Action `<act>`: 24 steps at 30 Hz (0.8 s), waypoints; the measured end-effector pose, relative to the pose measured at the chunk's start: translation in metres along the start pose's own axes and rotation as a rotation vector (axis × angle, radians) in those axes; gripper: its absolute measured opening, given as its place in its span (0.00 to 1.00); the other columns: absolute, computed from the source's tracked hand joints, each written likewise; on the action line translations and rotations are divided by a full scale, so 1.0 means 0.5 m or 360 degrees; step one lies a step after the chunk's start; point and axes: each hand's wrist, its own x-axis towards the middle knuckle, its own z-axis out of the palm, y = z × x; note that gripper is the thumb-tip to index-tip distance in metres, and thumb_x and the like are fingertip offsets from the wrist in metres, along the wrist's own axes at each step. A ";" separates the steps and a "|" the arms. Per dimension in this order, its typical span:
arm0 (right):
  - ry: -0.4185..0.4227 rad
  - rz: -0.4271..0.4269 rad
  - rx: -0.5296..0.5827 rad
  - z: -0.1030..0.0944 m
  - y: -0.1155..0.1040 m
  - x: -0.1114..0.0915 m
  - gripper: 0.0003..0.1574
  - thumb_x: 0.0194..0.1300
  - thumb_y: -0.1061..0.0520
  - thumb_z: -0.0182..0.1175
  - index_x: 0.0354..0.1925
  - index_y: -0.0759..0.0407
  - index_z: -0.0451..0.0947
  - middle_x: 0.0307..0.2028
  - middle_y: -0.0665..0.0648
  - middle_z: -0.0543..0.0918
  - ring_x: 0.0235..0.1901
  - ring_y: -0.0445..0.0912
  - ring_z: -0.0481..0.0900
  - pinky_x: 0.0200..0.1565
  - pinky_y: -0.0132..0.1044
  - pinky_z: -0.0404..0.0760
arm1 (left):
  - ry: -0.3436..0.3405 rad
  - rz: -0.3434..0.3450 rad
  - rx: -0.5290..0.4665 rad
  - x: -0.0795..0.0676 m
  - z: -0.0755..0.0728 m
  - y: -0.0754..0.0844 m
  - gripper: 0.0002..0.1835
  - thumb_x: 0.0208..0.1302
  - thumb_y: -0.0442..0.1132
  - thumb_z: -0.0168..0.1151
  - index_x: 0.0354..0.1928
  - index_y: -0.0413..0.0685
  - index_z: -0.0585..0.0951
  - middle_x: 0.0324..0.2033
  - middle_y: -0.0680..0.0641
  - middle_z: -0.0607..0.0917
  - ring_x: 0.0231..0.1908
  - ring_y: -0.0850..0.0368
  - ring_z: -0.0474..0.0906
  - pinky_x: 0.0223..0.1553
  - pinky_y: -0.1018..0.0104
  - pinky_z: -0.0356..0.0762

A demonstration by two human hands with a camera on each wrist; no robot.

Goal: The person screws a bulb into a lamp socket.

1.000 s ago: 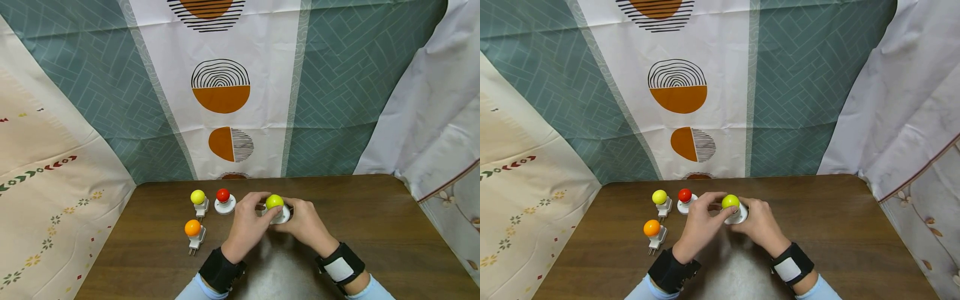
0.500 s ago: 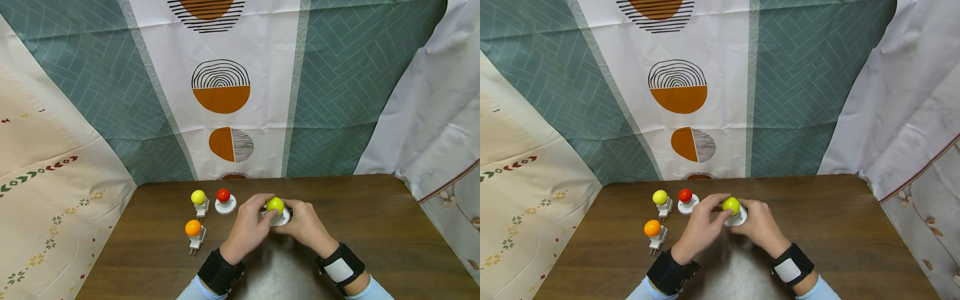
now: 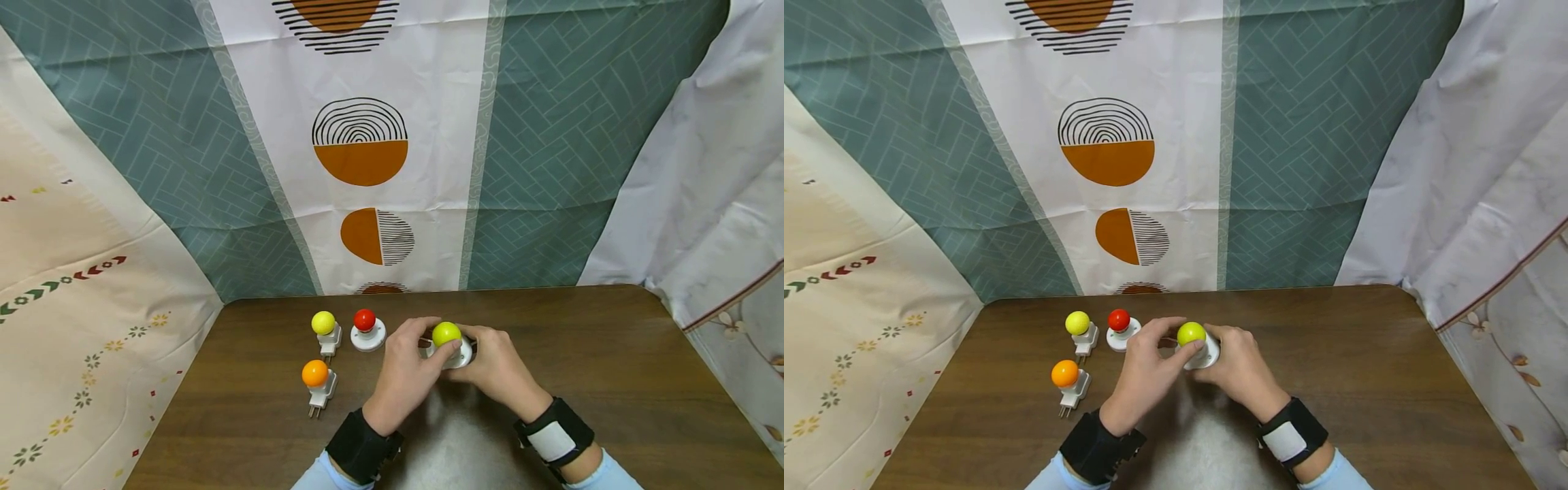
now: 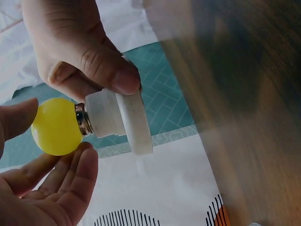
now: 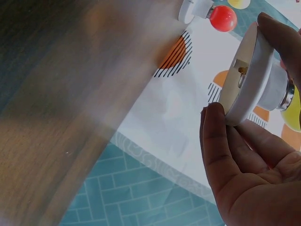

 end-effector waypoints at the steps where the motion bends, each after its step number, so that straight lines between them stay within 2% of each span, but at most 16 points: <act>1: -0.0002 -0.0002 0.0001 0.001 0.000 0.000 0.44 0.31 0.43 0.78 0.50 0.54 0.78 0.40 0.44 0.79 0.34 0.36 0.76 0.36 0.32 0.77 | -0.0004 0.0011 0.0001 0.000 0.000 0.000 0.22 0.56 0.54 0.65 0.49 0.51 0.78 0.42 0.57 0.77 0.38 0.63 0.73 0.38 0.67 0.74; 10: -0.0002 -0.0037 -0.0018 0.005 0.003 0.002 0.43 0.31 0.42 0.78 0.50 0.53 0.78 0.40 0.43 0.79 0.35 0.35 0.75 0.36 0.31 0.76 | -0.0050 0.0112 -0.0009 0.001 -0.006 -0.009 0.21 0.56 0.51 0.66 0.49 0.50 0.78 0.42 0.56 0.77 0.39 0.64 0.73 0.39 0.68 0.74; 19: 0.0000 -0.0051 -0.0021 0.005 0.000 0.003 0.42 0.31 0.42 0.78 0.49 0.52 0.79 0.39 0.43 0.79 0.34 0.34 0.75 0.36 0.31 0.77 | -0.0081 0.0156 -0.0011 0.003 -0.012 -0.009 0.19 0.57 0.48 0.66 0.48 0.50 0.78 0.42 0.56 0.76 0.39 0.65 0.73 0.39 0.68 0.74; 24: 0.0013 -0.0051 -0.0033 0.001 0.000 0.005 0.44 0.30 0.42 0.78 0.49 0.54 0.79 0.39 0.44 0.79 0.33 0.36 0.76 0.35 0.31 0.77 | -0.0183 0.0189 -0.0010 0.008 -0.018 -0.011 0.19 0.60 0.46 0.63 0.53 0.50 0.76 0.46 0.56 0.76 0.43 0.66 0.72 0.44 0.67 0.73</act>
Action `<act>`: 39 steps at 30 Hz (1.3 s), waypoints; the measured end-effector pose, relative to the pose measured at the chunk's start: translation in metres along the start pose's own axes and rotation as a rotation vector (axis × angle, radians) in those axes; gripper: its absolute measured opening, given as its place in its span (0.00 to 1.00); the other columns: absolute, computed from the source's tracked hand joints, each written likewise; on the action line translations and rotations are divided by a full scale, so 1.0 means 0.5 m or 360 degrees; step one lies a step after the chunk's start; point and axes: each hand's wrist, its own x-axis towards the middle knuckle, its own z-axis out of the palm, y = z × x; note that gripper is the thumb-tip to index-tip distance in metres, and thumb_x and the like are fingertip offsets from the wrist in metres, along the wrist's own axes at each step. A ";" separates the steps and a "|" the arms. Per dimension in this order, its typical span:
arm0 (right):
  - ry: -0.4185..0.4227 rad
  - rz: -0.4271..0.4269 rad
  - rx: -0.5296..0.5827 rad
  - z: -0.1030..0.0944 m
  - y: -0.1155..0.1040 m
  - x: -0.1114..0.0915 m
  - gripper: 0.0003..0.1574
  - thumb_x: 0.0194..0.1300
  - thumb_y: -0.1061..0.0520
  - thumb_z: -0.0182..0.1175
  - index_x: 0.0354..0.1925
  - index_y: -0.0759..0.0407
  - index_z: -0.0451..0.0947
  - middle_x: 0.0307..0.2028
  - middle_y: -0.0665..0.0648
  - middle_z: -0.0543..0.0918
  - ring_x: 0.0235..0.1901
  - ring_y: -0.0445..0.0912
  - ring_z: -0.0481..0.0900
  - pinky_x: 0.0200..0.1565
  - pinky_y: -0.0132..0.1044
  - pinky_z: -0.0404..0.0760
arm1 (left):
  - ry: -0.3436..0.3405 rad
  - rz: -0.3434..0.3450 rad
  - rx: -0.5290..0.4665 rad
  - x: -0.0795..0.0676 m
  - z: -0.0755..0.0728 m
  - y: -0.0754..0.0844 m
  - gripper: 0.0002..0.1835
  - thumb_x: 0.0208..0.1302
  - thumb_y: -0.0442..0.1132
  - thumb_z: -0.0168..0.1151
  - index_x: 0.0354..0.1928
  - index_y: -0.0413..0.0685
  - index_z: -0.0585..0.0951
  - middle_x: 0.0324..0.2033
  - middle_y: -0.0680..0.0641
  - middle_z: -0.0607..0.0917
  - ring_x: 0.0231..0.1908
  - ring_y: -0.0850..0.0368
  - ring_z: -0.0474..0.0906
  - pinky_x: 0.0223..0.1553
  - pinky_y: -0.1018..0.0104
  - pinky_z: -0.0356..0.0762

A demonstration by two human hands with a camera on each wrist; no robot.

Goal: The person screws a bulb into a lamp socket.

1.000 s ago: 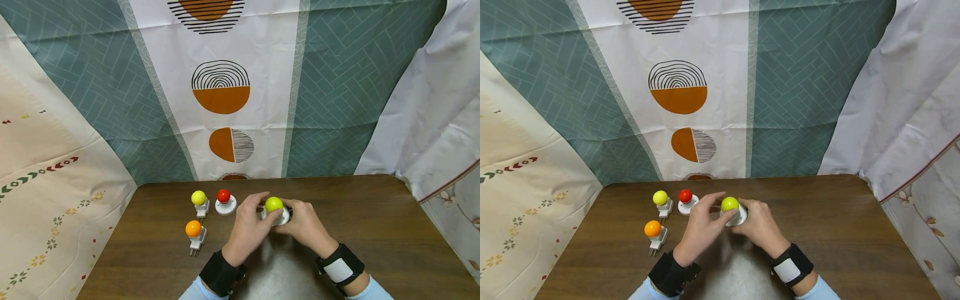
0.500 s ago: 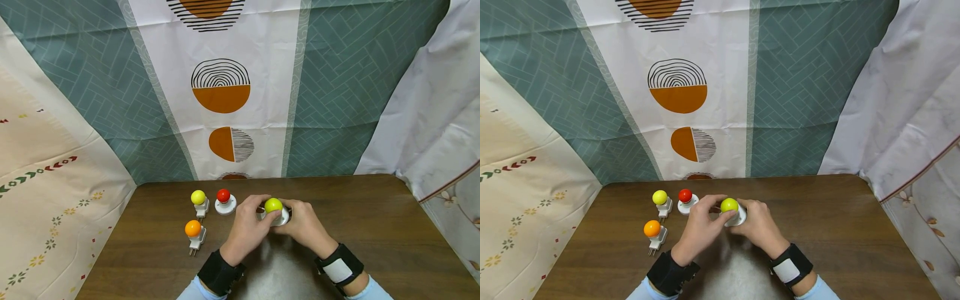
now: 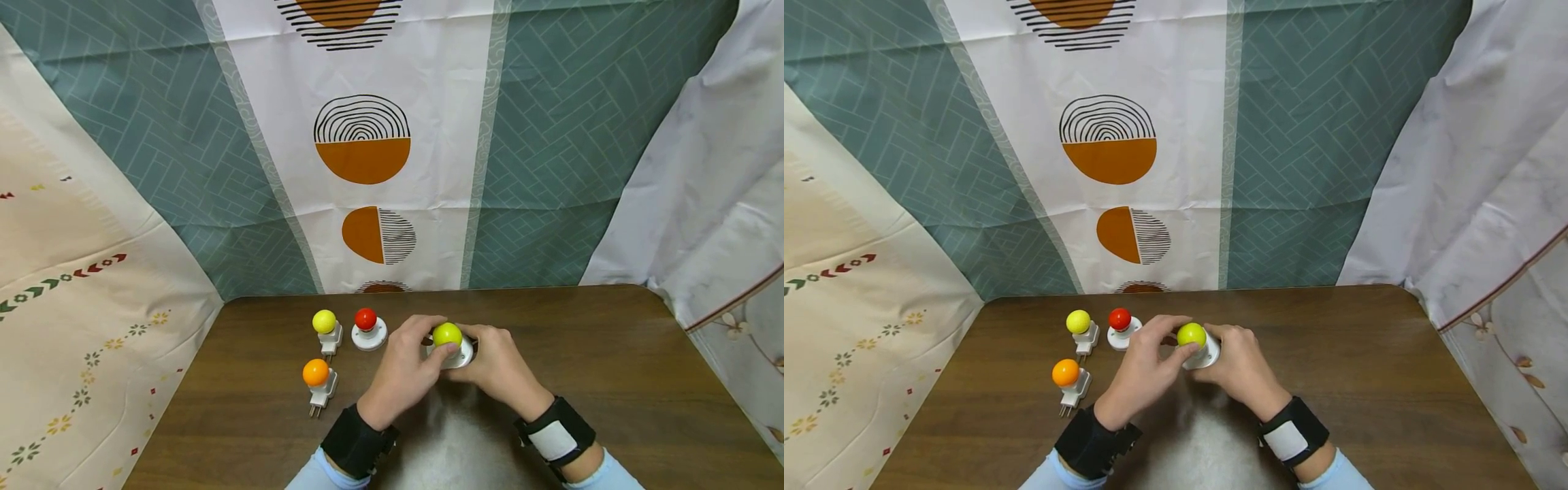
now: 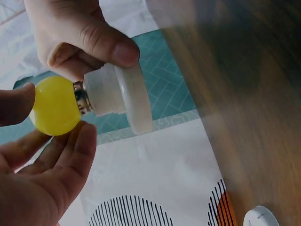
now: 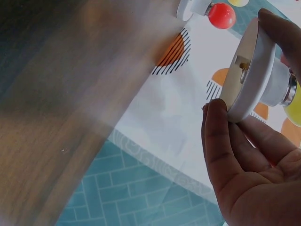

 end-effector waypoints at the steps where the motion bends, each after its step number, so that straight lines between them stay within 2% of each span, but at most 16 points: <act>1: -0.0003 0.0003 -0.0005 -0.001 0.000 0.000 0.44 0.30 0.42 0.78 0.49 0.54 0.79 0.39 0.45 0.79 0.33 0.36 0.76 0.34 0.30 0.76 | -0.0037 0.0002 -0.0003 0.001 -0.001 0.000 0.19 0.61 0.45 0.62 0.54 0.50 0.75 0.47 0.56 0.75 0.45 0.66 0.71 0.46 0.67 0.72; 5: -0.0013 0.0018 0.0005 -0.002 0.002 0.000 0.45 0.30 0.42 0.78 0.49 0.55 0.78 0.39 0.45 0.80 0.34 0.36 0.76 0.35 0.29 0.76 | -0.0180 -0.0024 -0.0036 0.003 -0.007 0.002 0.21 0.64 0.42 0.58 0.59 0.52 0.71 0.53 0.56 0.72 0.51 0.66 0.68 0.52 0.68 0.67; 8: -0.0014 0.0012 0.0012 -0.002 0.004 0.000 0.45 0.31 0.41 0.78 0.50 0.55 0.78 0.40 0.45 0.80 0.35 0.36 0.76 0.36 0.29 0.76 | -0.0211 -0.0053 -0.0067 0.003 -0.008 0.003 0.22 0.64 0.43 0.58 0.61 0.53 0.70 0.54 0.56 0.71 0.52 0.66 0.67 0.53 0.68 0.66; 11: -0.0008 0.0024 0.0012 -0.003 0.004 0.000 0.45 0.32 0.39 0.77 0.50 0.55 0.78 0.40 0.45 0.80 0.36 0.36 0.76 0.38 0.32 0.76 | -0.0140 -0.0097 -0.0056 0.003 -0.004 0.006 0.26 0.62 0.49 0.60 0.61 0.53 0.70 0.53 0.56 0.72 0.49 0.66 0.69 0.50 0.66 0.69; 15: -0.0011 0.0047 0.0006 -0.004 0.002 0.001 0.45 0.32 0.39 0.77 0.51 0.54 0.78 0.40 0.45 0.80 0.36 0.36 0.76 0.38 0.31 0.76 | 0.0032 -0.0168 -0.0013 0.004 0.004 0.008 0.30 0.57 0.56 0.63 0.58 0.51 0.73 0.49 0.56 0.75 0.44 0.65 0.72 0.45 0.64 0.74; 18: -0.0029 0.0046 0.0006 -0.003 -0.001 0.002 0.45 0.31 0.41 0.77 0.51 0.55 0.78 0.40 0.45 0.80 0.36 0.35 0.76 0.37 0.30 0.76 | 0.0116 -0.0171 0.0009 0.005 0.008 0.007 0.27 0.55 0.56 0.65 0.53 0.51 0.76 0.45 0.56 0.77 0.41 0.65 0.73 0.42 0.64 0.75; 21: -0.0040 0.0054 0.0016 -0.002 -0.004 0.002 0.45 0.31 0.42 0.78 0.50 0.54 0.78 0.40 0.44 0.80 0.35 0.35 0.76 0.36 0.29 0.76 | 0.0127 -0.0133 0.0032 0.004 0.008 0.008 0.24 0.55 0.54 0.65 0.50 0.51 0.78 0.43 0.56 0.77 0.40 0.66 0.73 0.41 0.66 0.75; 29: -0.0052 0.0043 0.0011 -0.002 -0.005 0.003 0.43 0.30 0.42 0.78 0.49 0.54 0.79 0.38 0.42 0.79 0.33 0.34 0.75 0.35 0.29 0.76 | 0.0034 -0.0066 0.0014 0.004 0.001 0.008 0.22 0.56 0.50 0.66 0.52 0.52 0.77 0.44 0.57 0.77 0.42 0.67 0.72 0.42 0.66 0.74; 39: -0.0057 -0.0010 0.0027 -0.007 -0.001 0.007 0.39 0.30 0.42 0.78 0.44 0.53 0.80 0.35 0.43 0.80 0.32 0.35 0.76 0.34 0.30 0.76 | -0.0212 0.0030 -0.0031 0.011 -0.017 0.001 0.21 0.61 0.43 0.61 0.56 0.50 0.74 0.51 0.55 0.74 0.48 0.66 0.70 0.50 0.71 0.68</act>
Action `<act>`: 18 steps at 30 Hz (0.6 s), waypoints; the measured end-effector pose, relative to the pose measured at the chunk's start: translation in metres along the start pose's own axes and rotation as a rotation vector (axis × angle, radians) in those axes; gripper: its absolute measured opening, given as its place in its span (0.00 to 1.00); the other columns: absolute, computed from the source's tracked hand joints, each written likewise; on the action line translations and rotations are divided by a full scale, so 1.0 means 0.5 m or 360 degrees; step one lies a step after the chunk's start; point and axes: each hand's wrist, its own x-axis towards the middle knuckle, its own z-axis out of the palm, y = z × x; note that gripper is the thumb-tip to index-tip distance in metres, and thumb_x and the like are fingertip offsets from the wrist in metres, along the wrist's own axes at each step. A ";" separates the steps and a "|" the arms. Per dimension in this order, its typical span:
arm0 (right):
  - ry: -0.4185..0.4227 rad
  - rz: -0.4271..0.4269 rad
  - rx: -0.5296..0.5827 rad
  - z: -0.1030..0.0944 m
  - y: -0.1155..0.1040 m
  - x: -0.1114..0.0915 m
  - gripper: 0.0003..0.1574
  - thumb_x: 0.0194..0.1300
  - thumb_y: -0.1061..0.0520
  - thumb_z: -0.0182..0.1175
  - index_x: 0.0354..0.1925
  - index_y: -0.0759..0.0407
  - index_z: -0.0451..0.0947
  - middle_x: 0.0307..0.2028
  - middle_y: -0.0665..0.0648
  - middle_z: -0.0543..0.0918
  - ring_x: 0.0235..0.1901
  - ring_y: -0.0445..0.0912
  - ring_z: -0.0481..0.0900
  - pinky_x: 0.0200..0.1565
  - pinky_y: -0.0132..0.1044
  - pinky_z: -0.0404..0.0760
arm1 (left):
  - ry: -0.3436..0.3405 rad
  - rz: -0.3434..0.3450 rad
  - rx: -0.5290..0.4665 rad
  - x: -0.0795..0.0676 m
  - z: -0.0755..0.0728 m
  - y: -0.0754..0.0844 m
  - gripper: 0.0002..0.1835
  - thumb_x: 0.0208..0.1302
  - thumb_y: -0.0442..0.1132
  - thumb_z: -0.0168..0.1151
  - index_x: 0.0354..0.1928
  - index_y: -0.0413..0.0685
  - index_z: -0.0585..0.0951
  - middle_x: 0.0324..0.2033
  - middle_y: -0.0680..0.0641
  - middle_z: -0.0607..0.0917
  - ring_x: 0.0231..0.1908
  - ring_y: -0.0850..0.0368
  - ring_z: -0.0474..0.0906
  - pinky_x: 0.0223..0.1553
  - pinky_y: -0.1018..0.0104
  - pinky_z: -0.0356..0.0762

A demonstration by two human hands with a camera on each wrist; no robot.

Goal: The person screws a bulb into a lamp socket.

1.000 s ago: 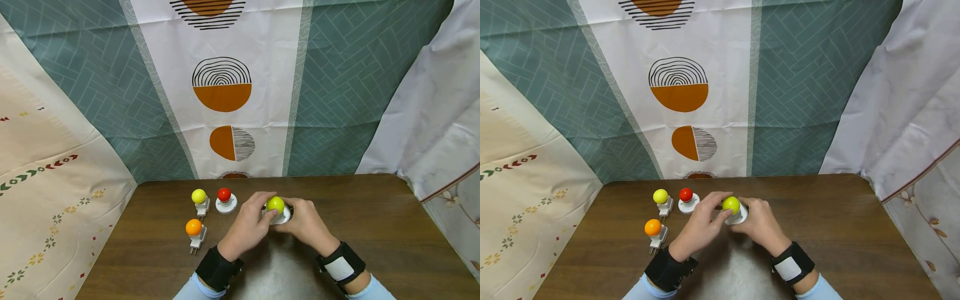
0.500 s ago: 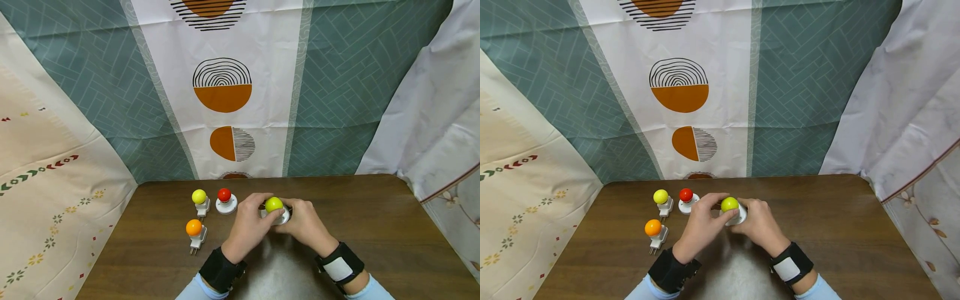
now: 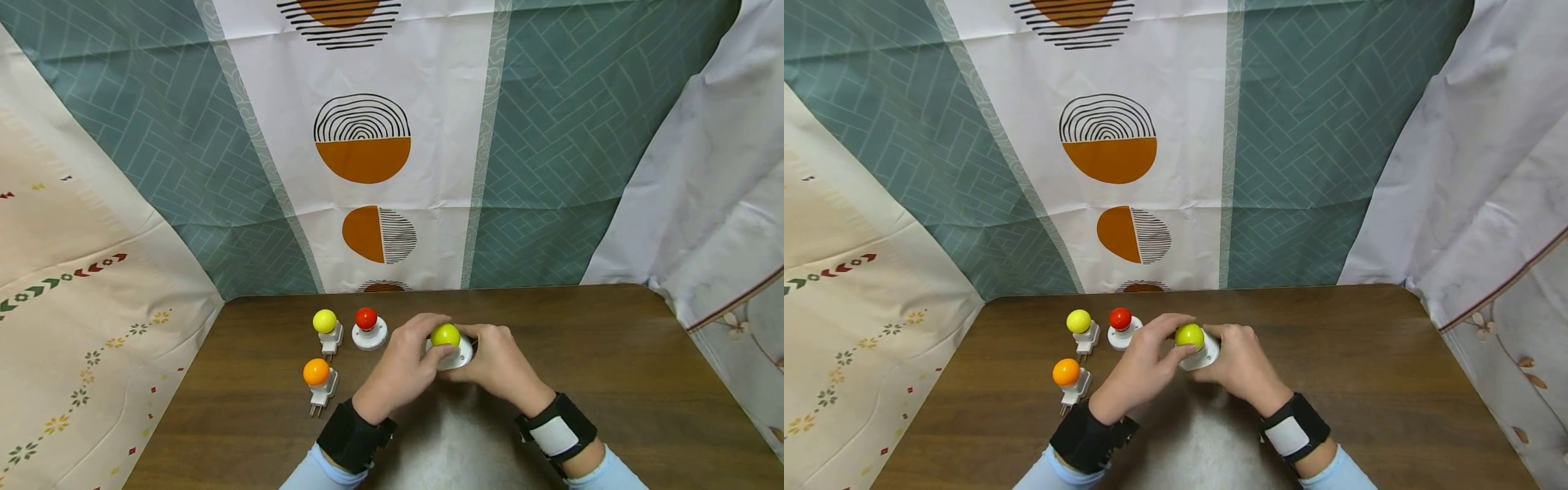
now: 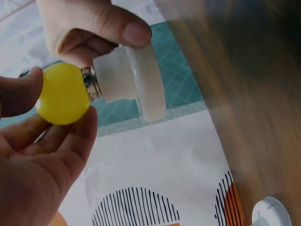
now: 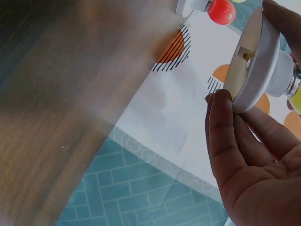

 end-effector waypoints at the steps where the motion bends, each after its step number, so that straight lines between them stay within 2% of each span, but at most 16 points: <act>1: 0.0000 -0.0001 0.0008 -0.001 0.001 0.000 0.39 0.30 0.42 0.78 0.43 0.53 0.80 0.35 0.43 0.80 0.32 0.35 0.76 0.34 0.30 0.77 | -0.0016 -0.0008 -0.0017 0.000 -0.002 -0.001 0.21 0.61 0.42 0.61 0.56 0.50 0.73 0.51 0.55 0.74 0.49 0.66 0.70 0.50 0.71 0.68; 7: 0.0012 0.0030 0.0028 -0.002 0.002 -0.002 0.40 0.29 0.42 0.79 0.44 0.54 0.80 0.36 0.44 0.80 0.32 0.35 0.76 0.33 0.31 0.77 | -0.0070 -0.0135 -0.0156 0.000 -0.005 -0.002 0.27 0.61 0.42 0.62 0.62 0.57 0.70 0.56 0.57 0.72 0.51 0.66 0.69 0.49 0.68 0.70; 10: 0.0020 0.0036 0.0014 0.000 0.003 -0.003 0.41 0.29 0.42 0.79 0.45 0.54 0.80 0.36 0.43 0.80 0.31 0.35 0.76 0.32 0.29 0.76 | -0.0059 -0.0137 -0.0170 0.000 -0.003 0.000 0.26 0.61 0.41 0.62 0.61 0.56 0.71 0.55 0.56 0.73 0.50 0.66 0.70 0.49 0.67 0.71; 13: 0.0030 0.0046 0.0003 0.001 0.004 -0.002 0.42 0.29 0.41 0.78 0.46 0.54 0.80 0.36 0.43 0.80 0.31 0.35 0.75 0.32 0.28 0.75 | 0.0008 -0.0114 -0.0127 0.000 0.003 0.004 0.23 0.60 0.41 0.63 0.58 0.54 0.74 0.52 0.55 0.75 0.48 0.66 0.71 0.48 0.66 0.71; 18: 0.0070 0.0047 -0.0023 0.003 0.001 0.000 0.43 0.30 0.41 0.77 0.48 0.55 0.80 0.37 0.45 0.80 0.31 0.34 0.76 0.30 0.27 0.75 | 0.0201 -0.0075 -0.0031 0.001 0.013 0.007 0.21 0.59 0.44 0.64 0.55 0.51 0.76 0.48 0.55 0.77 0.45 0.65 0.73 0.44 0.68 0.73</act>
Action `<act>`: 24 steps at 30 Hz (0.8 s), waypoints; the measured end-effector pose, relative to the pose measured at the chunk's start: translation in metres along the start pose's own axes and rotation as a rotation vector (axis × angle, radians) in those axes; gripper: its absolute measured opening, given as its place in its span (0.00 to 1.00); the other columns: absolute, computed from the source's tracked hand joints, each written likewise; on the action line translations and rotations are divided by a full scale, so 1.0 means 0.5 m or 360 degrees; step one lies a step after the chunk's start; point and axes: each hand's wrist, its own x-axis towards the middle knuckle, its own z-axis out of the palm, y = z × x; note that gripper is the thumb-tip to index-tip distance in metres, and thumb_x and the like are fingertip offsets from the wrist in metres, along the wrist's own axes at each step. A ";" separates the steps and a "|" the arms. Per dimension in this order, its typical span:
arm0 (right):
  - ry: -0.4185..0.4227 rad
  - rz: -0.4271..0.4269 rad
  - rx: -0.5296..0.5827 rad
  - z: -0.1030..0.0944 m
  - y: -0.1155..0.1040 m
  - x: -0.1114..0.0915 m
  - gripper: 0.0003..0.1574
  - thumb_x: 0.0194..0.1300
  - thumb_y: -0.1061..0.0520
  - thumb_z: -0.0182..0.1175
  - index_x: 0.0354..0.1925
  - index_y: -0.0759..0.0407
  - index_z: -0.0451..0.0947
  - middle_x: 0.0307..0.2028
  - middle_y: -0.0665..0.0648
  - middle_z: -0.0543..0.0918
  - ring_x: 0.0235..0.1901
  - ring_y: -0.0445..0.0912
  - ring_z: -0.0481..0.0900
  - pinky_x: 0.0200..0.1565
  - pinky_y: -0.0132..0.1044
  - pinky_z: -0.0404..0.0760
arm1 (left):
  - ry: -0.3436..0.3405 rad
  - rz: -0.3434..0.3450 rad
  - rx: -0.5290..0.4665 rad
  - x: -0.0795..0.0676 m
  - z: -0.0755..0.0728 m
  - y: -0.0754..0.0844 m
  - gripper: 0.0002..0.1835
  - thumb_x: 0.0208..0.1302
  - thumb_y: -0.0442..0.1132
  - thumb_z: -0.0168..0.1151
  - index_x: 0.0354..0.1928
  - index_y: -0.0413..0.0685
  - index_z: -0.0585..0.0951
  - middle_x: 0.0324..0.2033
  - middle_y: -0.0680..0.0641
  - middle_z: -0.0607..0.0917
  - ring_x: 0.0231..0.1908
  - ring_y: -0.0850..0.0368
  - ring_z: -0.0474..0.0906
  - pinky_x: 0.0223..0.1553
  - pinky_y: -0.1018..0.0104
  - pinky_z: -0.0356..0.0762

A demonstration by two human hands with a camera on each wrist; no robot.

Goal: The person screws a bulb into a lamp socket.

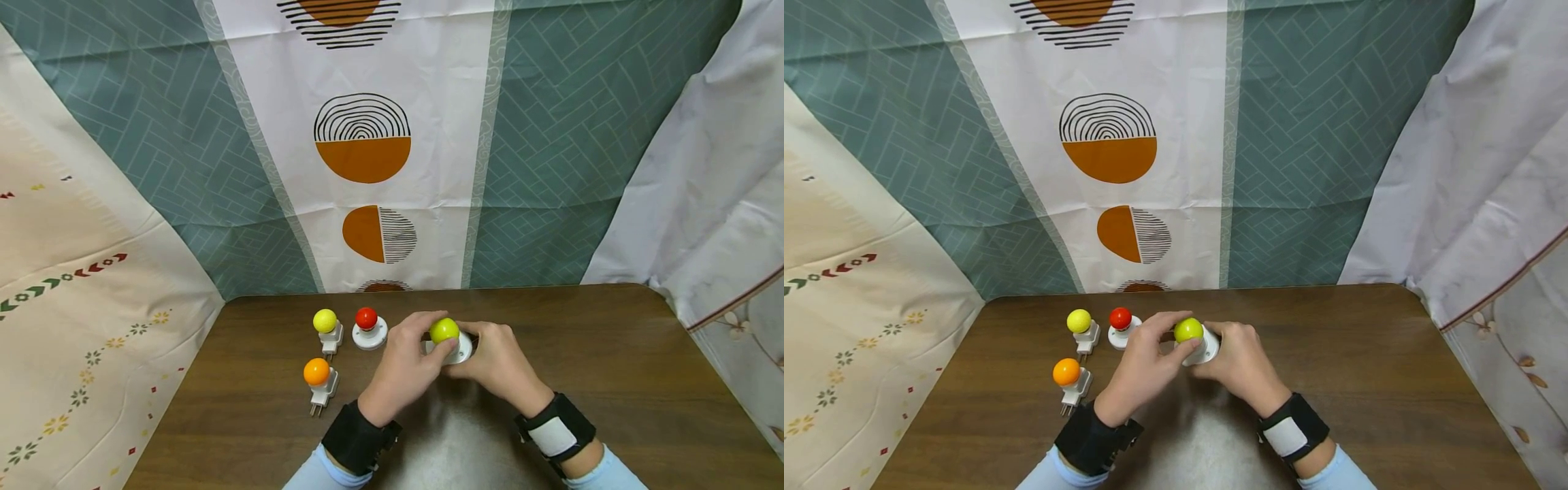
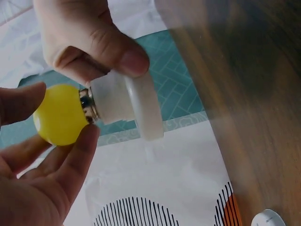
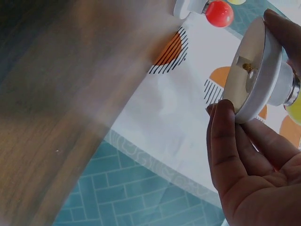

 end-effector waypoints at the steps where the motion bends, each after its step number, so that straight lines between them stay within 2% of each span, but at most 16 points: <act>1: 0.0007 -0.0003 -0.0006 0.000 -0.001 0.001 0.43 0.30 0.41 0.77 0.48 0.55 0.80 0.37 0.45 0.80 0.31 0.34 0.76 0.30 0.27 0.75 | 0.0038 0.0004 0.0005 0.000 0.002 0.000 0.21 0.59 0.45 0.64 0.54 0.51 0.77 0.46 0.55 0.77 0.43 0.65 0.73 0.43 0.68 0.74; 8: 0.0034 0.0010 -0.0043 -0.001 -0.007 0.002 0.43 0.30 0.39 0.77 0.47 0.54 0.80 0.36 0.44 0.80 0.30 0.34 0.75 0.30 0.27 0.75 | 0.0237 0.0050 0.0072 0.000 0.006 0.000 0.22 0.53 0.51 0.68 0.49 0.51 0.78 0.42 0.56 0.77 0.40 0.66 0.73 0.39 0.68 0.75; 11: 0.0027 0.0016 -0.0025 -0.001 -0.008 0.001 0.42 0.30 0.39 0.77 0.47 0.53 0.80 0.35 0.43 0.80 0.30 0.34 0.75 0.29 0.27 0.75 | 0.0284 0.0061 0.0080 0.001 0.007 -0.002 0.23 0.52 0.52 0.69 0.48 0.51 0.79 0.42 0.58 0.77 0.40 0.67 0.73 0.39 0.66 0.75; 20: 0.0024 -0.0017 -0.0025 -0.001 -0.008 0.002 0.42 0.31 0.39 0.77 0.46 0.53 0.80 0.37 0.44 0.80 0.32 0.33 0.76 0.33 0.27 0.75 | 0.0203 0.0046 0.0058 0.000 0.007 -0.004 0.23 0.53 0.51 0.67 0.51 0.51 0.79 0.43 0.56 0.78 0.40 0.66 0.74 0.40 0.70 0.74; 24: -0.0008 0.0001 -0.0014 -0.001 -0.009 0.002 0.41 0.31 0.40 0.77 0.46 0.53 0.80 0.36 0.43 0.80 0.32 0.33 0.75 0.33 0.27 0.75 | 0.0135 0.0026 0.0071 -0.001 0.005 -0.001 0.24 0.54 0.49 0.68 0.53 0.51 0.77 0.44 0.55 0.77 0.41 0.66 0.74 0.41 0.70 0.74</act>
